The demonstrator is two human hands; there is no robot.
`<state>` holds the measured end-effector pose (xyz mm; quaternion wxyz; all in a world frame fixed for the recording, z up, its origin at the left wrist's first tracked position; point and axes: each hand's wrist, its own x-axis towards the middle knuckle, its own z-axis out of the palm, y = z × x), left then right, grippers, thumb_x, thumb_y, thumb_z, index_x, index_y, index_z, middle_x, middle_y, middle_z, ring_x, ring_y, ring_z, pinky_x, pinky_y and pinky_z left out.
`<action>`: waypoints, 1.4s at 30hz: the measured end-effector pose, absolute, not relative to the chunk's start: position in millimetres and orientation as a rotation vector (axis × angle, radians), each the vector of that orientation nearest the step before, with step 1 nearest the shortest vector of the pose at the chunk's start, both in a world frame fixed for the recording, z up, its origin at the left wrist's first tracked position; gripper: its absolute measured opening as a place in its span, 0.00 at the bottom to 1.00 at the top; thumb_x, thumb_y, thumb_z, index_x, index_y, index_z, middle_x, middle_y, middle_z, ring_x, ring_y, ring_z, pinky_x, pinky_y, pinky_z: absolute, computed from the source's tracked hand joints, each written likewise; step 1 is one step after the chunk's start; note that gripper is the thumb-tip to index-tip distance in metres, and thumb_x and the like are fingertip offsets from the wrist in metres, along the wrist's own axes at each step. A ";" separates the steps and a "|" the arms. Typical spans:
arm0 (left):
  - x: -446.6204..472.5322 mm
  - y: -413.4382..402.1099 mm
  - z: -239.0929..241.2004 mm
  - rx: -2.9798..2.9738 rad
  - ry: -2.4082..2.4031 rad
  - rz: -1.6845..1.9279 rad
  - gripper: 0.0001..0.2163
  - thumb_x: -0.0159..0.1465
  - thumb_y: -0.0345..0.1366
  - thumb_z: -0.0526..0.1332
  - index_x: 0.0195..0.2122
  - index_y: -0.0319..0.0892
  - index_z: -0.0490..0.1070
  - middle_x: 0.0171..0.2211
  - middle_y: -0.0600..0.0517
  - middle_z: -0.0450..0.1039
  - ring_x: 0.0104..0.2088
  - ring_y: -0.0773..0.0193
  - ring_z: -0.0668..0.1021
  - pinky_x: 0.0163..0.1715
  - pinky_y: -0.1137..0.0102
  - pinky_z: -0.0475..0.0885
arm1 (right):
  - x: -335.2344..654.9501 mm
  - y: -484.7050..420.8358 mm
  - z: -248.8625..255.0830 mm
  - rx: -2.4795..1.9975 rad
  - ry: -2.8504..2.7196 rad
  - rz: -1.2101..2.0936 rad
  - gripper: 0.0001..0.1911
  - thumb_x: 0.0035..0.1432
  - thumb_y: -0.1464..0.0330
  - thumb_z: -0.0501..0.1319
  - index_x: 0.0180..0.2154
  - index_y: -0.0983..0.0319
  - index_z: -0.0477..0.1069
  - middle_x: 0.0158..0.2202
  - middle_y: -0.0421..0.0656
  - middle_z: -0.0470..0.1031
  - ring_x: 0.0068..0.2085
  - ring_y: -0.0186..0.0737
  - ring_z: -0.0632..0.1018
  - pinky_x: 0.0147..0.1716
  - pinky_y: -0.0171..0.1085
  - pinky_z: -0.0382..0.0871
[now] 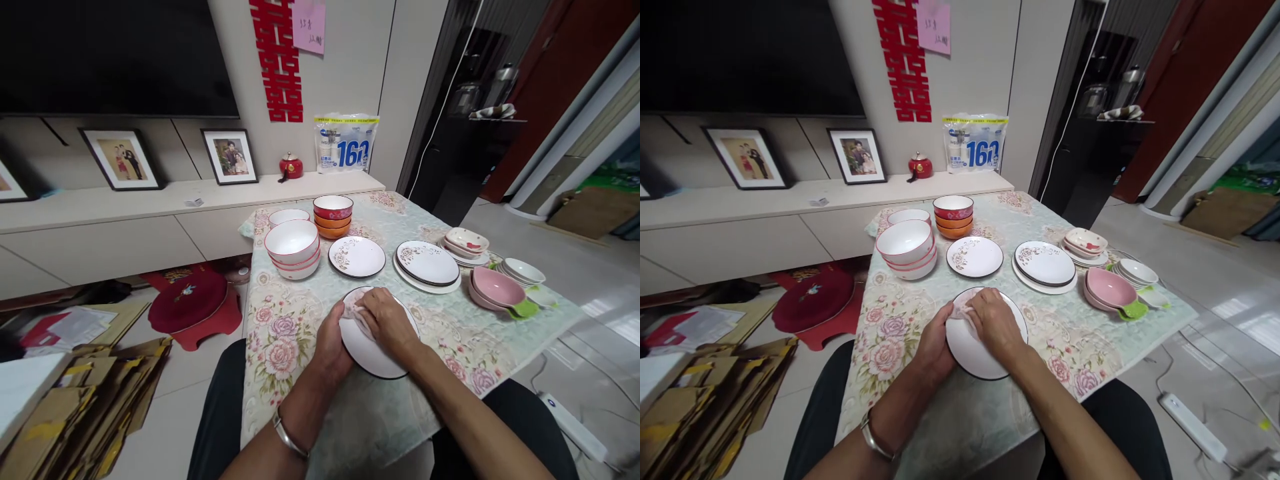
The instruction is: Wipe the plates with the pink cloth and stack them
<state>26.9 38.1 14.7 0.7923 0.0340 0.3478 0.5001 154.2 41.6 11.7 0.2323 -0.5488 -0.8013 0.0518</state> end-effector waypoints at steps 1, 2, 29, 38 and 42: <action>26.9 38.0 14.4 0.086 0.767 1.079 0.14 0.64 0.35 0.58 0.48 0.35 0.75 0.36 0.45 0.82 0.39 0.56 0.83 0.45 0.63 0.76 | 158.1 43.6 12.0 -1.581 -2.165 0.104 0.07 0.66 0.73 0.58 0.41 0.65 0.75 0.41 0.50 0.73 0.46 0.46 0.72 0.44 0.40 0.66; 27.0 37.8 13.9 0.098 0.784 1.080 0.15 0.64 0.35 0.58 0.49 0.36 0.75 0.37 0.46 0.82 0.39 0.56 0.83 0.45 0.63 0.76 | 162.1 43.8 12.6 -1.665 -2.128 0.059 0.07 0.66 0.72 0.58 0.41 0.65 0.75 0.42 0.50 0.72 0.46 0.46 0.72 0.43 0.39 0.66; 24.1 31.3 0.4 0.364 0.916 1.186 0.19 0.59 0.39 0.66 0.52 0.40 0.76 0.49 0.45 0.80 0.48 0.52 0.80 0.48 0.64 0.74 | 179.0 32.9 37.0 -2.133 -2.123 0.043 0.07 0.64 0.72 0.56 0.39 0.64 0.73 0.39 0.51 0.76 0.38 0.47 0.77 0.31 0.39 0.59; 29.0 28.4 3.7 0.282 0.922 1.179 0.18 0.63 0.43 0.64 0.52 0.39 0.75 0.48 0.44 0.80 0.46 0.55 0.81 0.47 0.64 0.75 | 157.5 41.5 28.9 -2.122 -2.086 0.001 0.08 0.65 0.74 0.54 0.40 0.65 0.72 0.39 0.52 0.74 0.39 0.47 0.76 0.32 0.39 0.60; 29.4 29.5 10.2 0.170 0.886 1.122 0.17 0.67 0.44 0.59 0.46 0.35 0.76 0.42 0.41 0.82 0.44 0.53 0.82 0.47 0.62 0.76 | 137.7 40.3 27.4 -1.779 -2.238 0.084 0.08 0.66 0.73 0.55 0.37 0.63 0.73 0.41 0.49 0.74 0.44 0.46 0.73 0.39 0.39 0.62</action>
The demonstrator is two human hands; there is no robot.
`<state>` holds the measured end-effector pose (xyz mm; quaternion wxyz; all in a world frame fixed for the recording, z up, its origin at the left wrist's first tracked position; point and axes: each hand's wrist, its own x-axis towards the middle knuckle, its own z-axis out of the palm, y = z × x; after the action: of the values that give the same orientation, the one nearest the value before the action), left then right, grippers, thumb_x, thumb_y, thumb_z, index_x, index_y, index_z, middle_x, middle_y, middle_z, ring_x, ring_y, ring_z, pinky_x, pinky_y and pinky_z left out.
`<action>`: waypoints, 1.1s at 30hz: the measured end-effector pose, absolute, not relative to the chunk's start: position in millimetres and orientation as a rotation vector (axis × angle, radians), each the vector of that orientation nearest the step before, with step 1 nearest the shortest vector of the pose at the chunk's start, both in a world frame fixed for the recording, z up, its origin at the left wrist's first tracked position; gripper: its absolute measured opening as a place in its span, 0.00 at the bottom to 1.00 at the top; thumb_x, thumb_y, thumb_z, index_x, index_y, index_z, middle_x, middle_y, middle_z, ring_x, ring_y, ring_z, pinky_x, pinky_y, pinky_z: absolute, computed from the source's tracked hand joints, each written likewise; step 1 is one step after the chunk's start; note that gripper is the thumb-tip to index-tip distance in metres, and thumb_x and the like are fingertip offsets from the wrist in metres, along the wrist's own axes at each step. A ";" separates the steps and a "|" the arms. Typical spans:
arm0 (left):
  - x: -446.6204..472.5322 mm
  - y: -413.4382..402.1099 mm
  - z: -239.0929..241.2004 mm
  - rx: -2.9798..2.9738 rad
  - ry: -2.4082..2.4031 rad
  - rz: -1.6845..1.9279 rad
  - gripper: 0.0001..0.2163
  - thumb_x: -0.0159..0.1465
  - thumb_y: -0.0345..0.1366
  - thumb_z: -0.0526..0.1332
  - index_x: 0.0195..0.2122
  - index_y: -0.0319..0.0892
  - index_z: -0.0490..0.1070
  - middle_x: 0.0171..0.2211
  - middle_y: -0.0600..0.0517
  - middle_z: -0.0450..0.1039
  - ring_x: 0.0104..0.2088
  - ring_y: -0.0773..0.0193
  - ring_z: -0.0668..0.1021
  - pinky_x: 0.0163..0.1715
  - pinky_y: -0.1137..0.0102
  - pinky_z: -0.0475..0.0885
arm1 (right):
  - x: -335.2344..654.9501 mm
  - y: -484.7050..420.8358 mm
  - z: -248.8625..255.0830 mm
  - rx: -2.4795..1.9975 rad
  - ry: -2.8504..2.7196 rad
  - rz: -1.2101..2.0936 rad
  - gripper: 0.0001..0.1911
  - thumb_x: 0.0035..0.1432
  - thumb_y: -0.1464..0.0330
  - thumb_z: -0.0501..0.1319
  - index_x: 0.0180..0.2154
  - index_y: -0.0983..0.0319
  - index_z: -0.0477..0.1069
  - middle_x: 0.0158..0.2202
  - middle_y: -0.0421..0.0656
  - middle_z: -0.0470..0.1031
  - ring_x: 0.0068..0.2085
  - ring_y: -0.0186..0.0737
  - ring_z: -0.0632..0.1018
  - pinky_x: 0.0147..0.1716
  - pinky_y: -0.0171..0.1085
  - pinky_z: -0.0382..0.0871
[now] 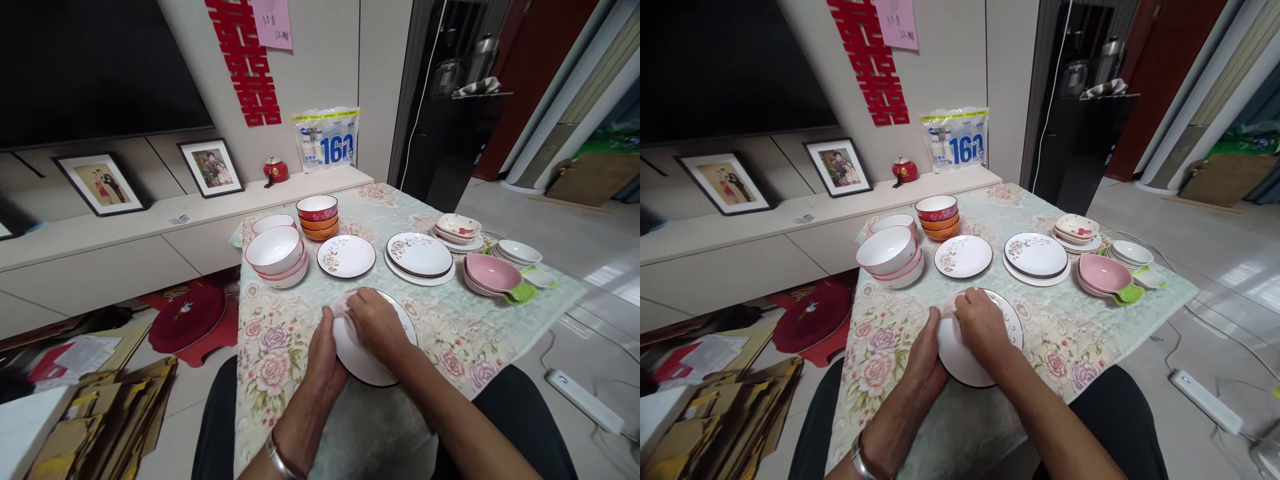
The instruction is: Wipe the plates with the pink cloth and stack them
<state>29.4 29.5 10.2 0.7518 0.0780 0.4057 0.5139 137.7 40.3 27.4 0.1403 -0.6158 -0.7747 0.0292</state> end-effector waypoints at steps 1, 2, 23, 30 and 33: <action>29.3 30.4 11.6 0.144 0.858 1.106 0.18 0.67 0.45 0.58 0.45 0.35 0.77 0.41 0.41 0.82 0.44 0.52 0.82 0.47 0.61 0.76 | 136.3 38.0 29.2 -1.705 -2.280 0.146 0.07 0.66 0.72 0.57 0.36 0.63 0.73 0.40 0.48 0.74 0.44 0.45 0.72 0.39 0.39 0.62; 29.1 31.3 12.8 0.128 0.830 1.099 0.18 0.68 0.45 0.56 0.44 0.35 0.77 0.40 0.41 0.82 0.44 0.52 0.82 0.47 0.60 0.76 | 136.8 35.2 31.6 -1.636 -2.321 0.224 0.06 0.65 0.72 0.58 0.36 0.63 0.73 0.40 0.47 0.74 0.43 0.44 0.72 0.40 0.38 0.62; 26.4 29.1 3.3 0.290 0.853 1.122 0.20 0.65 0.44 0.62 0.55 0.39 0.73 0.45 0.44 0.81 0.43 0.54 0.82 0.45 0.63 0.76 | 160.4 50.2 27.4 -1.857 -2.132 0.211 0.08 0.65 0.71 0.58 0.43 0.62 0.74 0.42 0.47 0.74 0.44 0.43 0.74 0.38 0.36 0.61; 26.4 28.0 -0.9 0.364 0.929 1.166 0.20 0.65 0.45 0.61 0.55 0.39 0.74 0.46 0.43 0.81 0.44 0.54 0.82 0.46 0.63 0.75 | 196.7 32.9 47.4 -2.100 -2.221 0.329 0.05 0.61 0.73 0.58 0.35 0.62 0.73 0.37 0.47 0.77 0.37 0.42 0.76 0.31 0.36 0.54; 27.5 28.5 -1.1 0.335 0.919 1.165 0.21 0.65 0.45 0.61 0.55 0.39 0.74 0.46 0.43 0.81 0.45 0.53 0.82 0.47 0.62 0.75 | 193.4 33.3 47.9 -2.058 -2.223 0.381 0.04 0.61 0.73 0.59 0.35 0.62 0.72 0.36 0.46 0.77 0.37 0.42 0.75 0.32 0.36 0.55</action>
<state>27.5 28.5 -1.1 0.7243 0.1520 0.4166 0.5280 193.4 33.3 47.9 0.0443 -0.6733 -0.7274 0.1248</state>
